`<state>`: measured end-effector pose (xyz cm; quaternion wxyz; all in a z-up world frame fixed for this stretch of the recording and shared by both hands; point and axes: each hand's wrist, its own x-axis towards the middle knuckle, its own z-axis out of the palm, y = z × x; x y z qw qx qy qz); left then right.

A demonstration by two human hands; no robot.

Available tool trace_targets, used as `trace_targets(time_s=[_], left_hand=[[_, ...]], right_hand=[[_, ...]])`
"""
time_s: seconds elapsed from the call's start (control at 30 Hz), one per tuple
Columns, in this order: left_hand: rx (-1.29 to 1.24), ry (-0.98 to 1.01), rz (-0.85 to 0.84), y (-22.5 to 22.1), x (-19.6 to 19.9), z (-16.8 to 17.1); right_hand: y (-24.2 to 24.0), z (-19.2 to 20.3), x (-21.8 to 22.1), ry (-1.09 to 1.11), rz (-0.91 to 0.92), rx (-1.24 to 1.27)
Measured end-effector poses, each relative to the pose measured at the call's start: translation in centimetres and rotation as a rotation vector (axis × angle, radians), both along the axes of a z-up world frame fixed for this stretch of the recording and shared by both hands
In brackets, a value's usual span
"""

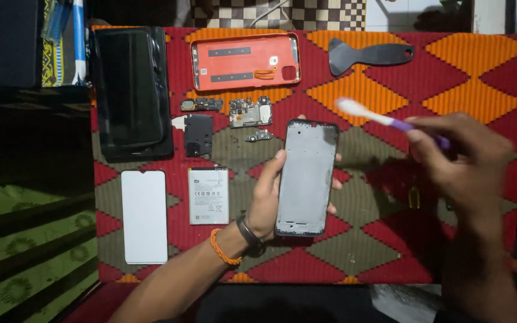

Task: Cleaning the internal frame and battery of a disassembled smartphone using a toothbrush to remove dust or residue.

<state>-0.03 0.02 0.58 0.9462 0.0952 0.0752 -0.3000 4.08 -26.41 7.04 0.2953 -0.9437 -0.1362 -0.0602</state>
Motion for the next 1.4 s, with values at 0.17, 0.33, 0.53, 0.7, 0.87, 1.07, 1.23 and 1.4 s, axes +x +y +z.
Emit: trace_targets(time_s=[0.17,0.33,0.53,0.7,0.87,1.07,1.23,1.4], left_hand=[[0.091,-0.033,0.057,-0.1,0.2,0.3],[0.192,-0.010,0.044,0.4,0.3,0.3],[0.182,-0.054,0.038,0.5,0.4,0.8],[0.284,-0.124,0.090,0.4,0.8,0.9],[0.249,-0.066,0.057,0.4,0.8,1.2],[0.238,-0.012,0.076,0.5,0.8,1.7],[0.273,-0.053,0.080,0.4,0.8,1.5],[0.199,-0.001,0.115,0.4,0.8,1.3]], right_hand=[[-0.1,0.8,0.1,-0.007,0.070,-0.056],[-2.4,-0.5,0.1,0.190,0.110,-0.159],[-0.7,1.3,0.3,0.109,0.149,-0.115],[-1.1,0.0,0.1,0.450,0.379,0.017],[0.1,0.8,0.1,0.499,0.455,-0.028],[0.0,0.7,-0.2,0.557,0.487,-0.043],[1.7,1.0,-0.5,0.552,0.565,0.015],[1.3,0.9,-0.4,0.488,0.563,0.069]])
